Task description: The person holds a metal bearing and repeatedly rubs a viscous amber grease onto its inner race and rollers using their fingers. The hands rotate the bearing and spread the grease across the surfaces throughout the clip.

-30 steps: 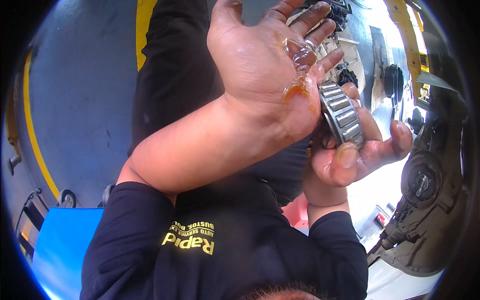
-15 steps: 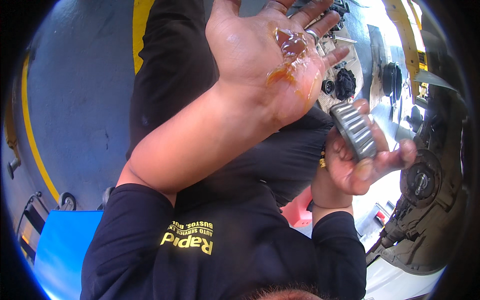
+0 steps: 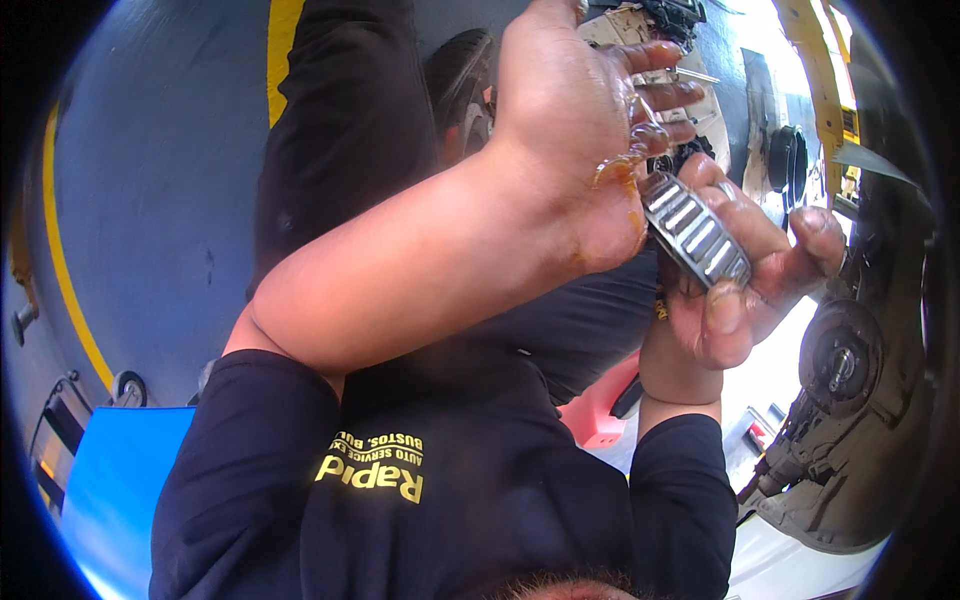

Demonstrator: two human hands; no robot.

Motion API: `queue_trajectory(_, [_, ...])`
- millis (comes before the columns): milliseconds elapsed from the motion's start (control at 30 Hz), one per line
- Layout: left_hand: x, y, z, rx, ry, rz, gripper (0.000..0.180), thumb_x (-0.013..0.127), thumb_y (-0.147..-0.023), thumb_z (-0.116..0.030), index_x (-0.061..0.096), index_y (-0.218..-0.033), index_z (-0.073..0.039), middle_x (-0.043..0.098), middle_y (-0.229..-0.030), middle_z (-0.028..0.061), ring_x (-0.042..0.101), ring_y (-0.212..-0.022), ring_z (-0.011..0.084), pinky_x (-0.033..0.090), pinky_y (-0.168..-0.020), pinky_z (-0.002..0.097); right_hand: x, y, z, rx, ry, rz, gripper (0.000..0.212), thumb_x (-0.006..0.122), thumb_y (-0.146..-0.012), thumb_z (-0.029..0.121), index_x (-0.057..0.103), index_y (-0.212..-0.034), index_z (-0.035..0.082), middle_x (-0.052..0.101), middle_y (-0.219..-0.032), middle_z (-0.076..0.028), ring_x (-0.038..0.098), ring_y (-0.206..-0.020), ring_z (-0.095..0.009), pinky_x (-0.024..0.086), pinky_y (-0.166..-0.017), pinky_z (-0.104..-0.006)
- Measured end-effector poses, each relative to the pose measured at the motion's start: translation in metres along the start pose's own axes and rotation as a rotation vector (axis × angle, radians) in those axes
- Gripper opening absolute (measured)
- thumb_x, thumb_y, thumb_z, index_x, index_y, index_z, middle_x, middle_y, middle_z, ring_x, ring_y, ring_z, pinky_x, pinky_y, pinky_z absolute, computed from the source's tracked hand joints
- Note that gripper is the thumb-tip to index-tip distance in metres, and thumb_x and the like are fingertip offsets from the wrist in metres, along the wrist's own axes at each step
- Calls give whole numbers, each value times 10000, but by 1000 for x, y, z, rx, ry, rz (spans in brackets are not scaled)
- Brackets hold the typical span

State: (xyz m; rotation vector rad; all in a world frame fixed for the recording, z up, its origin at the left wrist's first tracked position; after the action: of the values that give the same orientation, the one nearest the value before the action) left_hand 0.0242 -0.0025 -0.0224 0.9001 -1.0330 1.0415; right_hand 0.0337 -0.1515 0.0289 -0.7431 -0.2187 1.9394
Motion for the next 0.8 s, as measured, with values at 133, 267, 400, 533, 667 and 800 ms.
queue_trajectory(133, [-26, -12, 4, 17, 16, 188, 642, 262, -1030, -613, 533, -1219, -61, 596, -1219, 154, 540, -1198, 288, 412, -1056, 525, -1, -5, 10, -134, 86, 304, 370, 766, -766, 339, 567, -943, 82, 589, -789, -52, 580, -845, -276, 504, -797, -438])
queue_trajectory(267, [5, -1, 3, 170, -124, -302, 601, 350, -1018, -611, 581, -1176, -79, 629, -1146, 120, 568, -1162, 259, 407, -1038, 517, 6, 8, 30, -403, 290, 501, 269, 751, -690, 94, 594, -905, 133, 473, -682, 1, 533, -640, -213, 401, -638, -358])
queue_trajectory(400, [5, -4, -27, 174, -34, 278, 602, 261, -1057, -564, 524, -1253, -59, 522, -1361, 183, 445, -1354, 314, 279, -1175, 543, 16, 23, -1, -881, 267, 384, 683, 713, -646, -1, 509, -1258, 222, 446, -644, 49, 424, -454, -113, 337, -582, -312])
queue_trajectory(533, [4, -9, -32, 172, -117, 325, 607, 262, -1059, -568, 509, -1284, -61, 499, -1401, 194, 427, -1388, 335, 273, -1184, 579, 5, 12, 1, -959, 400, 346, 635, 673, -676, 20, 522, -1249, 250, 444, -630, 40, 441, -485, -128, 339, -598, -317])
queue_trajectory(667, [-1, -18, -23, 130, -94, 192, 609, 274, -1054, -578, 508, -1288, -67, 506, -1384, 194, 434, -1379, 345, 310, -1164, 591, -5, 6, 10, -1012, 483, 321, 649, 665, -669, 29, 521, -1248, 285, 468, -633, 39, 461, -523, -141, 336, -613, -322])
queue_trajectory(800, [-1, -21, -15, 132, -134, 155, 609, 284, -1050, -582, 514, -1284, -69, 517, -1367, 191, 448, -1362, 346, 333, -1148, 592, -15, 7, 23, -920, 571, 417, 648, 725, -709, 9, 470, -1188, 364, 467, -640, 56, 524, -561, -162, 340, -637, -362])
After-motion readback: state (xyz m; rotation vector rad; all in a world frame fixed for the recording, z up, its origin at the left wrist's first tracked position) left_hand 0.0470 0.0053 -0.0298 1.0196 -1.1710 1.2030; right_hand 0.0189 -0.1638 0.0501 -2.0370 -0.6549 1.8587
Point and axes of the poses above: each hand's wrist, its own y-axis away from the middle knuckle, its own x-axis out of the palm, z = x × y, the point moved 3 cm from there along -y, towards the middle knuckle
